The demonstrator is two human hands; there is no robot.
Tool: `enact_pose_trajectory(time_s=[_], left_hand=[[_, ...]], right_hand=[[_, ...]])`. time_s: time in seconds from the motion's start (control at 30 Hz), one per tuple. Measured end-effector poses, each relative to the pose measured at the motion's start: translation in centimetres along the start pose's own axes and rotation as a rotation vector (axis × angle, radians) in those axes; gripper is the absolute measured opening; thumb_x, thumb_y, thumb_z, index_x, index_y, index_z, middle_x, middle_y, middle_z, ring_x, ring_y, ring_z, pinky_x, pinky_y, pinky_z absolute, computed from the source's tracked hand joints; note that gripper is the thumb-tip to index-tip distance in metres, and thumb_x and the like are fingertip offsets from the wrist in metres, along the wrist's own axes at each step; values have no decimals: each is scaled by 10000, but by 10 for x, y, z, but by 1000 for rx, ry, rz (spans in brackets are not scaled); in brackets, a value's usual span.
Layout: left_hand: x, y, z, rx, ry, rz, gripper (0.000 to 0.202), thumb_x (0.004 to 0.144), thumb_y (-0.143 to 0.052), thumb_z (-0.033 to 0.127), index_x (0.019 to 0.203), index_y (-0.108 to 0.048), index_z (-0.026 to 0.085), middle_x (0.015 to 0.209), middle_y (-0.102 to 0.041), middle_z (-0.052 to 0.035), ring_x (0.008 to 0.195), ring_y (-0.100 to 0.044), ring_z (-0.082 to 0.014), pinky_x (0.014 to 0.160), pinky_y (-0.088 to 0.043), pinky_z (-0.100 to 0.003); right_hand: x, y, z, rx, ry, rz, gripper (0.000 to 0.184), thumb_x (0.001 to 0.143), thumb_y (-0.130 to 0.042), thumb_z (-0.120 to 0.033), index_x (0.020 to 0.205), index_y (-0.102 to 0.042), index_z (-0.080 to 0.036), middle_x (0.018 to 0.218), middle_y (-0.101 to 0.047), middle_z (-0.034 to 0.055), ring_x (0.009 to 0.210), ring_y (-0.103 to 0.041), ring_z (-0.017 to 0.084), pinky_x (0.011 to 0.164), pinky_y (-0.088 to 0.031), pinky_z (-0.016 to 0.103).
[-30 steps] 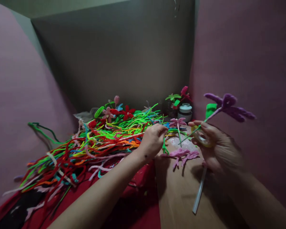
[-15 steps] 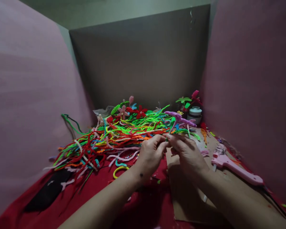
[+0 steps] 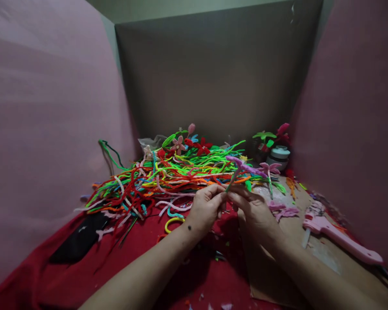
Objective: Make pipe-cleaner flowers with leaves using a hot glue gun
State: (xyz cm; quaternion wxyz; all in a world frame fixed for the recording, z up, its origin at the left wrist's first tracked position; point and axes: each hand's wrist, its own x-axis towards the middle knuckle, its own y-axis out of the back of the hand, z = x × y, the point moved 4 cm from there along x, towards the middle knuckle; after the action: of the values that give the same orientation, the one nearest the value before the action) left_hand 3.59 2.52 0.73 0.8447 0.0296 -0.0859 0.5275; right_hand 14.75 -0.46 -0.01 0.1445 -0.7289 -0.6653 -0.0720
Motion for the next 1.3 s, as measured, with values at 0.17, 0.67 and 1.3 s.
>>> enact_pose_trajectory(time_s=[0.17, 0.67, 1.3], left_hand=[[1, 2, -9, -189, 126, -54, 179, 733, -618, 289, 694, -552, 127, 499, -506, 46, 354, -382, -25, 370, -264, -157], [-4, -4, -6, -174, 147, -226, 185, 799, -560, 276, 684, -544, 132, 538, -484, 45, 364, -361, -23, 382, -317, -159], [-13, -3, -6, 550, -436, 99, 139, 868, -450, 163, 880, -588, 170, 806, -612, -20, 743, -557, -113, 716, -416, -229]], right_hand=[[0, 6, 1, 17, -22, 47, 166, 727, -662, -290, 870, -733, -243, 902, -708, 22, 915, -607, 219, 862, -446, 361], [-6, 8, 16, 213, -114, 44, 192, 729, -663, -282, 896, -716, -204, 878, -713, 46, 842, -630, 223, 771, -474, 361], [-11, 12, 16, -97, 8, 140, 135, 757, -637, -314, 837, -723, -246, 888, -700, 5, 923, -597, 212, 928, -398, 370]])
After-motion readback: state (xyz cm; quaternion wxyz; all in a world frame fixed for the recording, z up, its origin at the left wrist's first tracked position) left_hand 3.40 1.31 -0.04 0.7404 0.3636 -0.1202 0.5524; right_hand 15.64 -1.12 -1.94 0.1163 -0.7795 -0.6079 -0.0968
